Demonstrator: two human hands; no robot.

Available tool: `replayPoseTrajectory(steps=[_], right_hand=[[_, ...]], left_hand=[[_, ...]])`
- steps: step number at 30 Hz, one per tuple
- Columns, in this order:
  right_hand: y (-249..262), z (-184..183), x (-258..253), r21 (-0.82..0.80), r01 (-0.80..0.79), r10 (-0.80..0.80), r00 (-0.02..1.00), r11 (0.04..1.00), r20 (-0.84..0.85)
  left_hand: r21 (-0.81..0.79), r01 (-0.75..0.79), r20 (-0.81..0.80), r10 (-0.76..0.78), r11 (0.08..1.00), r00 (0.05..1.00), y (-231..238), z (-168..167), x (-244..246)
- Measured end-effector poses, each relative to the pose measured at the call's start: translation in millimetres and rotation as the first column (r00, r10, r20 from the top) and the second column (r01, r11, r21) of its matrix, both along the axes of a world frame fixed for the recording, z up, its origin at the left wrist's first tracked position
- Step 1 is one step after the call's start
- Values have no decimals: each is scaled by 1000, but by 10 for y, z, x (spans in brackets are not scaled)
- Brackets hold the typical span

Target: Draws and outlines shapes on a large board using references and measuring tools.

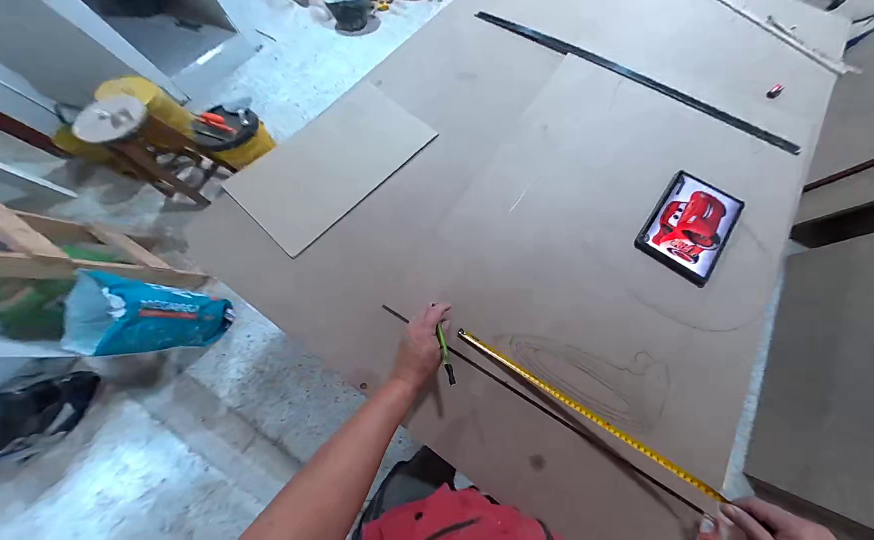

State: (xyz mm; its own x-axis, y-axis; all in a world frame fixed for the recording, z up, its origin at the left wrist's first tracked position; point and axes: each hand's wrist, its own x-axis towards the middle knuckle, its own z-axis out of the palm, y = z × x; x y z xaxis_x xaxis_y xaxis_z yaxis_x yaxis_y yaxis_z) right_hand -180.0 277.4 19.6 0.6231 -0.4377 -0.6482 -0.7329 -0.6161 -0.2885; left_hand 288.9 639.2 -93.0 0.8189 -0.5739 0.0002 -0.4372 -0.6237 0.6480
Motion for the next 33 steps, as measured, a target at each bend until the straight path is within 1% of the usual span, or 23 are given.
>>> replayPoseTrajectory(steps=[3,5,8,10,12,15,18,21,23,25,28,30,33], right_hand=[[110,55,315,-130,-46,50,998,990,27],[141,59,652,-184,-101,109,993,978,36],[120,26,1340,-168,-250,249,968,954,-25],[33,-9,1898,-131,-364,362,931,922,-38],[-114,-103,2451,-136,-453,454,890,881,-22],[-376,-361,3307,-196,-573,589,807,796,31],[-521,-661,4188,-281,-670,719,683,687,128],[-505,-798,4964,-312,-730,788,601,609,133],[-430,-797,5347,-315,-750,807,581,581,105],[-359,-769,5636,-323,-778,833,548,540,72],[-305,-731,5928,-342,-803,864,501,488,55],[-308,-743,6045,-354,-811,874,484,466,44],[-318,-778,6113,-350,-803,866,498,483,53]], left_hand=[[2,110,19,-110,994,994,104,-11,30],[13,172,-13,-171,985,985,153,-8,39],[39,200,-80,-196,979,977,177,-17,-16],[71,176,-98,-169,982,981,168,-40,-18],[111,148,-97,-137,983,986,178,-37,-35],[106,56,-34,-53,993,998,238,-80,-171],[94,-101,5,101,990,995,256,-106,-311],[107,-237,77,230,965,970,200,-115,-429],[107,-308,81,301,945,950,150,-94,-495],[104,-399,-5,402,911,916,105,-54,-512],[103,-533,-168,543,840,823,55,-10,-470],[108,-576,-196,585,810,787,28,-19,-427],[92,-621,-233,623,779,747,5,-28,-379]])
